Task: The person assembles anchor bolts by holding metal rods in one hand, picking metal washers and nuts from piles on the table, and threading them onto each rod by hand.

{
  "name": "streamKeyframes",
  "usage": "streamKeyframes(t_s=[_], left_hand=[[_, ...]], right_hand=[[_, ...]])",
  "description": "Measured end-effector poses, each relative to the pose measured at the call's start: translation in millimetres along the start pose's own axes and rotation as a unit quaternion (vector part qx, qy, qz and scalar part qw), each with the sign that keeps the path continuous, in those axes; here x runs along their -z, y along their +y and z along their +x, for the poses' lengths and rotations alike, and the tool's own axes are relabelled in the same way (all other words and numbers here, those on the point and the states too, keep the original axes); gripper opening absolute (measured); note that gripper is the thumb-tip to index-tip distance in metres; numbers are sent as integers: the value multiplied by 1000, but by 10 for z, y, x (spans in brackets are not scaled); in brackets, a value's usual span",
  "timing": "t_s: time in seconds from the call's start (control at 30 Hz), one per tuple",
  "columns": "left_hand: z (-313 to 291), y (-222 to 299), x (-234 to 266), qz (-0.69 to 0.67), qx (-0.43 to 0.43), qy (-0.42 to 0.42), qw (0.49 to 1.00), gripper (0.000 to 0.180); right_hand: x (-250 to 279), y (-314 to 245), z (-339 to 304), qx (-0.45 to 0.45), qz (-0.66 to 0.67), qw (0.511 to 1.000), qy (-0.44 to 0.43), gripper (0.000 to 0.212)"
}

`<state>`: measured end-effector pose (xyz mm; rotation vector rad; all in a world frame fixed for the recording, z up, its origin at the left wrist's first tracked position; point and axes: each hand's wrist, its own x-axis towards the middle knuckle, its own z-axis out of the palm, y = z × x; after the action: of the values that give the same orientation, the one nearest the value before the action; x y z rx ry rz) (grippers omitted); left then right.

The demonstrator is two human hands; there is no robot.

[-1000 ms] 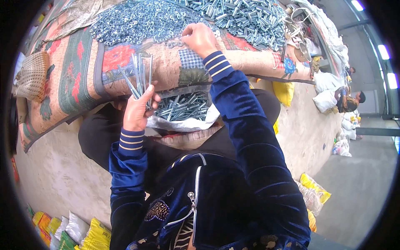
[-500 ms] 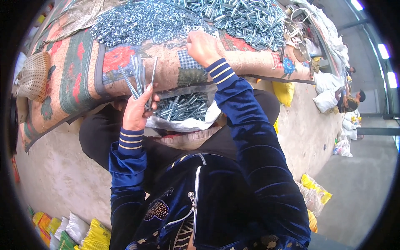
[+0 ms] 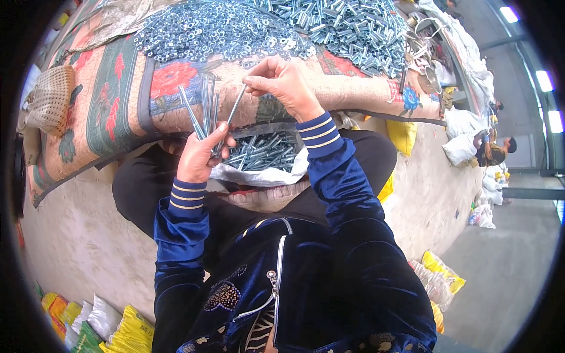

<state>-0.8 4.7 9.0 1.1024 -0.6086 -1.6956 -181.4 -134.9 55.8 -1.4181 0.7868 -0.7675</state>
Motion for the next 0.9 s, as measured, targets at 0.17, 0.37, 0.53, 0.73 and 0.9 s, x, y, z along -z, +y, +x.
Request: streamKeyframes(t_s=[0.17, 0.37, 0.53, 0.73, 0.9], left_hand=[[-15, 26, -6, 6, -12, -3, 1000, 31], [-13, 36, -35, -15, -25, 9, 1000, 26], [-7, 61, -24, -24, -51, 52, 997, 26], [25, 46, -2, -19, -60, 67, 996, 24], [39, 55, -18, -56, -96, 72, 991, 25]], right_hand=[[-101, 16, 9, 21, -19, 999, 37, 15], [-293, 59, -33, 106, -112, 983, 100, 13], [-416, -46, 74, 261, -265, 921, 110, 11], [-280, -56, 175, 44, 16, 999, 19, 19], [-297, -114, 186, 2, -2, 999, -47, 37]])
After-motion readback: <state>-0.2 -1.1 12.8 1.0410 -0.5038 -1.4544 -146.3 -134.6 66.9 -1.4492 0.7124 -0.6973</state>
